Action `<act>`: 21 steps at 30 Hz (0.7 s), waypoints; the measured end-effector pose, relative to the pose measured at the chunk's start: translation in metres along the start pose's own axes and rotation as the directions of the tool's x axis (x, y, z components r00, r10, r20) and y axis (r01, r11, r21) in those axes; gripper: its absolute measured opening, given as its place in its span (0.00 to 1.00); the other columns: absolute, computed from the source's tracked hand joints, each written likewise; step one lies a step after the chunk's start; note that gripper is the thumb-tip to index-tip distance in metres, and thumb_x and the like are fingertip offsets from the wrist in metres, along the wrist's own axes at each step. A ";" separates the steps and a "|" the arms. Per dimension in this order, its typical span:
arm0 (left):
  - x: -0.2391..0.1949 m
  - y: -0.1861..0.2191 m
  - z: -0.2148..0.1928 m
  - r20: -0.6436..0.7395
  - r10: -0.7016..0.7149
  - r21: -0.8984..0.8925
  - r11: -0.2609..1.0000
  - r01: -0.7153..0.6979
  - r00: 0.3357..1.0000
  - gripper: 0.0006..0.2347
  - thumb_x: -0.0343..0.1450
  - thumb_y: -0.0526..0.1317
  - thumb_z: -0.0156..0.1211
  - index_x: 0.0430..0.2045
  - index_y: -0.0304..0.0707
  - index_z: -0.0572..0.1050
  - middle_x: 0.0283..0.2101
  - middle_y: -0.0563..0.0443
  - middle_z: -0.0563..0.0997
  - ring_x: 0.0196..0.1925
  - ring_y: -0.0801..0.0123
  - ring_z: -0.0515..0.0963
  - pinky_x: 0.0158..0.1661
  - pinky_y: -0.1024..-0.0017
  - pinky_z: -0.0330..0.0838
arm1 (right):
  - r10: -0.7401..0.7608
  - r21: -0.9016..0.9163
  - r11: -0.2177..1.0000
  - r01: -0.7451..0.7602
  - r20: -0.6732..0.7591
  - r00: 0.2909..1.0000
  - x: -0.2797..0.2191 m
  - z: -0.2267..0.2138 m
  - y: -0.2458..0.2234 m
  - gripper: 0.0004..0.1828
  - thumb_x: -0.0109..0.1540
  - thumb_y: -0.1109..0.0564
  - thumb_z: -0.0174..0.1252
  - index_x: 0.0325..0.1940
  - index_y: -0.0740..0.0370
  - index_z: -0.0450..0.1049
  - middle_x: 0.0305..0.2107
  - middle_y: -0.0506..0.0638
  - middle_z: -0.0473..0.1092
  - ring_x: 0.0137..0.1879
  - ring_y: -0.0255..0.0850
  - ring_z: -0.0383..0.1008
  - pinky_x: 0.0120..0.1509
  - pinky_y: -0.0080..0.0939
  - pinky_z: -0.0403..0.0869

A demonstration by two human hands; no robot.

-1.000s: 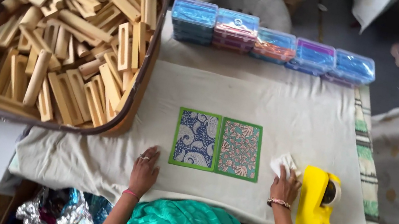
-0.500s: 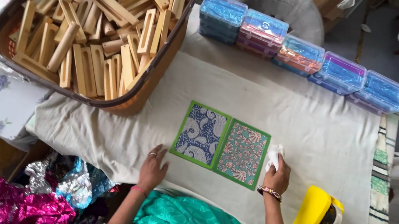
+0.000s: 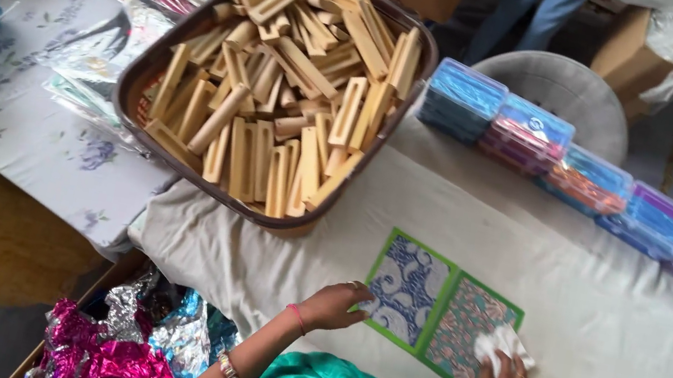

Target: The person picks wooden handles from a large basket, wraps them with metallic foil sheets, wipes them with a cloth, and places the wrapped handles into plastic storage boxes on the table.

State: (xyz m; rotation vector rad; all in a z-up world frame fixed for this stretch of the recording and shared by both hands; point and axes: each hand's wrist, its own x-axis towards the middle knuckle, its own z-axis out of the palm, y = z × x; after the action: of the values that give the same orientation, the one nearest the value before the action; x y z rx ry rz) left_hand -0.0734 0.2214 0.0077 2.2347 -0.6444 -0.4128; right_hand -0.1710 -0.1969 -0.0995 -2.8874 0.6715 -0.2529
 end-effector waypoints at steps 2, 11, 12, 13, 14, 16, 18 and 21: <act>-0.002 0.023 -0.053 0.024 0.036 -0.073 0.997 -0.034 0.999 0.19 0.72 0.43 0.61 0.56 0.34 0.75 0.57 0.37 0.77 0.58 0.48 0.77 0.57 0.57 0.71 | -0.022 0.012 1.000 0.022 -0.011 1.000 0.005 0.009 0.016 0.21 0.61 0.40 0.61 0.57 0.39 0.77 0.66 0.49 0.68 0.69 0.55 0.67 0.67 0.58 0.71; -0.015 -0.059 -0.245 -0.522 -0.043 -0.003 0.999 0.048 0.852 0.18 0.68 0.40 0.65 0.51 0.34 0.77 0.49 0.36 0.82 0.51 0.50 0.82 0.50 0.60 0.76 | 0.106 0.051 0.994 -0.098 -0.200 0.974 -0.018 0.095 0.123 0.19 0.59 0.58 0.66 0.55 0.60 0.78 0.50 0.59 0.74 0.59 0.54 0.72 0.72 0.56 0.70; -0.018 -0.075 -0.262 -0.636 -0.103 0.047 0.984 0.172 0.764 0.17 0.71 0.42 0.63 0.52 0.34 0.77 0.49 0.36 0.82 0.50 0.49 0.82 0.51 0.58 0.75 | 0.152 0.107 0.986 -0.125 -0.304 0.940 -0.018 0.101 0.117 0.16 0.57 0.63 0.60 0.50 0.63 0.75 0.50 0.61 0.69 0.59 0.54 0.71 0.70 0.53 0.72; -0.020 -0.091 -0.280 -0.741 -0.144 0.079 0.951 0.299 0.656 0.16 0.74 0.45 0.61 0.52 0.35 0.77 0.49 0.36 0.82 0.50 0.48 0.82 0.51 0.56 0.74 | 0.202 0.166 0.975 -0.146 -0.401 0.894 -0.016 0.106 0.111 0.14 0.54 0.68 0.54 0.45 0.67 0.72 0.51 0.63 0.65 0.59 0.54 0.70 0.69 0.50 0.73; -0.019 -0.105 -0.289 -0.739 -0.146 0.080 0.950 0.301 0.658 0.16 0.74 0.45 0.61 0.52 0.35 0.77 0.49 0.36 0.82 0.50 0.48 0.82 0.51 0.56 0.74 | 0.203 0.166 0.975 -0.148 -0.398 0.894 -0.017 0.094 0.093 0.14 0.54 0.68 0.54 0.45 0.67 0.72 0.51 0.63 0.65 0.59 0.54 0.70 0.69 0.50 0.73; -0.012 -0.131 -0.308 -0.700 -0.341 0.047 0.854 0.518 0.627 0.16 0.73 0.47 0.60 0.50 0.38 0.78 0.45 0.36 0.82 0.48 0.46 0.82 0.50 0.54 0.75 | 0.314 0.039 0.946 -0.323 -0.370 0.874 -0.015 0.070 0.058 0.12 0.52 0.70 0.56 0.40 0.67 0.73 0.45 0.61 0.67 0.55 0.54 0.71 0.66 0.52 0.75; 0.000 -0.153 -0.313 -0.718 -0.322 0.072 0.848 0.526 0.617 0.16 0.72 0.46 0.61 0.49 0.37 0.78 0.45 0.35 0.82 0.48 0.46 0.81 0.49 0.53 0.75 | 0.318 0.030 0.941 -0.338 -0.423 0.849 -0.012 0.064 0.046 0.12 0.52 0.70 0.56 0.39 0.67 0.72 0.45 0.60 0.67 0.54 0.53 0.72 0.65 0.50 0.76; 0.013 -0.173 -0.316 -0.731 -0.302 0.127 0.821 0.557 0.612 0.16 0.70 0.46 0.62 0.47 0.35 0.78 0.45 0.34 0.81 0.47 0.44 0.81 0.47 0.51 0.75 | 0.326 0.088 0.942 -0.323 -0.462 0.825 -0.008 0.082 0.059 0.11 0.52 0.72 0.54 0.38 0.67 0.69 0.45 0.60 0.66 0.51 0.52 0.73 0.62 0.48 0.77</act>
State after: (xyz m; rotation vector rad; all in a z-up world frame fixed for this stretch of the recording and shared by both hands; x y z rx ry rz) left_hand 0.1427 0.4993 0.0856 2.6260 0.2809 0.3556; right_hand -0.1858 -0.2352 -0.1922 -2.6459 1.2214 -0.9240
